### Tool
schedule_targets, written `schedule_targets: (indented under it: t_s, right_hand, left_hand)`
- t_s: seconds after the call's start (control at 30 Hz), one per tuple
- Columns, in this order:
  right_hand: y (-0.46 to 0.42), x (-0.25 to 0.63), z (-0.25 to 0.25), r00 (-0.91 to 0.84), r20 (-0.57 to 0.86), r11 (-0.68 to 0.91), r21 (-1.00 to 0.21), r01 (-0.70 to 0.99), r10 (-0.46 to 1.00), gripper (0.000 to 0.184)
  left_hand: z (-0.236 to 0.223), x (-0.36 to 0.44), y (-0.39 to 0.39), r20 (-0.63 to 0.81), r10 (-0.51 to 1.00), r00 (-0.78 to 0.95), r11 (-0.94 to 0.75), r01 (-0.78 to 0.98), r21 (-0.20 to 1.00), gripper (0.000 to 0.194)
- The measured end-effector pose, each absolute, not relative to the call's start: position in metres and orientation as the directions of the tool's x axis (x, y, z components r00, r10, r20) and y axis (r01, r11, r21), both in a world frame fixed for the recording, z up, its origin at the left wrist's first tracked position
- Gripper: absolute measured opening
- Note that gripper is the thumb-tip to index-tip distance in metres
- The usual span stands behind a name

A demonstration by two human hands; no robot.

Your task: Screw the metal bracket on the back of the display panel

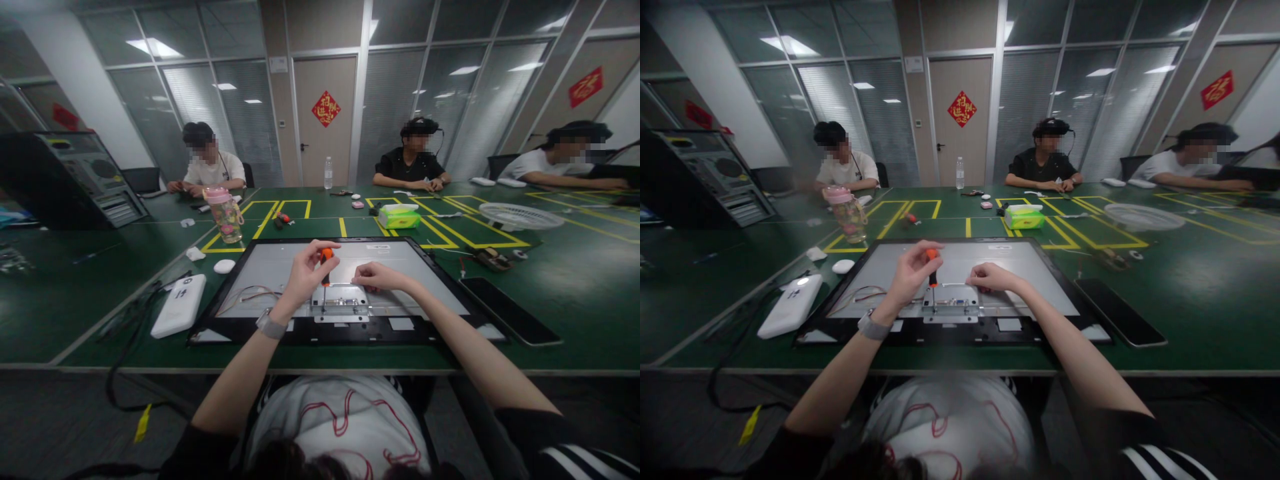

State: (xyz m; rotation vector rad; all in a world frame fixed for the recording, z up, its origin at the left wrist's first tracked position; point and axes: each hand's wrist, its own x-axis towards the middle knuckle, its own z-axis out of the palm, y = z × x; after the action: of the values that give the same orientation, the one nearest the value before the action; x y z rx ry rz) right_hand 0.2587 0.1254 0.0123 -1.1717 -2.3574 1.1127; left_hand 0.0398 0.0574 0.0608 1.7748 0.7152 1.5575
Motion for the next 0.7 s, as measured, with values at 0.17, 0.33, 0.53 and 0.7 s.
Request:
schedule_targets:
  t_s: [0.17, 0.33, 0.53, 0.7]
  right_hand:
    - [0.1266, 0.2596, 0.0112, -0.627, -0.088, 0.371, -0.740, 0.561, 0.774, 0.044]
    - [0.1265, 0.2598, 0.0112, -0.630, -0.081, 0.382, -0.734, 0.562, 0.772, 0.045]
    - [0.1259, 0.2591, 0.0123, -0.626, -0.088, 0.373, -0.735, 0.566, 0.775, 0.046]
    - [0.1267, 0.2598, 0.0111, -0.629, -0.087, 0.377, -0.735, 0.564, 0.772, 0.045]
  left_hand:
    - [0.0592, 0.0388, 0.0588, 0.646, 0.750, 0.143, -0.648, -0.039, 0.761, 0.024]
    - [0.0562, 0.0371, 0.0619, 0.605, 0.782, 0.147, -0.595, -0.112, 0.796, 0.031]
    - [0.0593, 0.0369, 0.0593, 0.648, 0.758, 0.069, -0.649, -0.006, 0.760, 0.016]
    - [0.0560, 0.0362, 0.0629, 0.622, 0.780, 0.075, -0.609, -0.139, 0.781, 0.032]
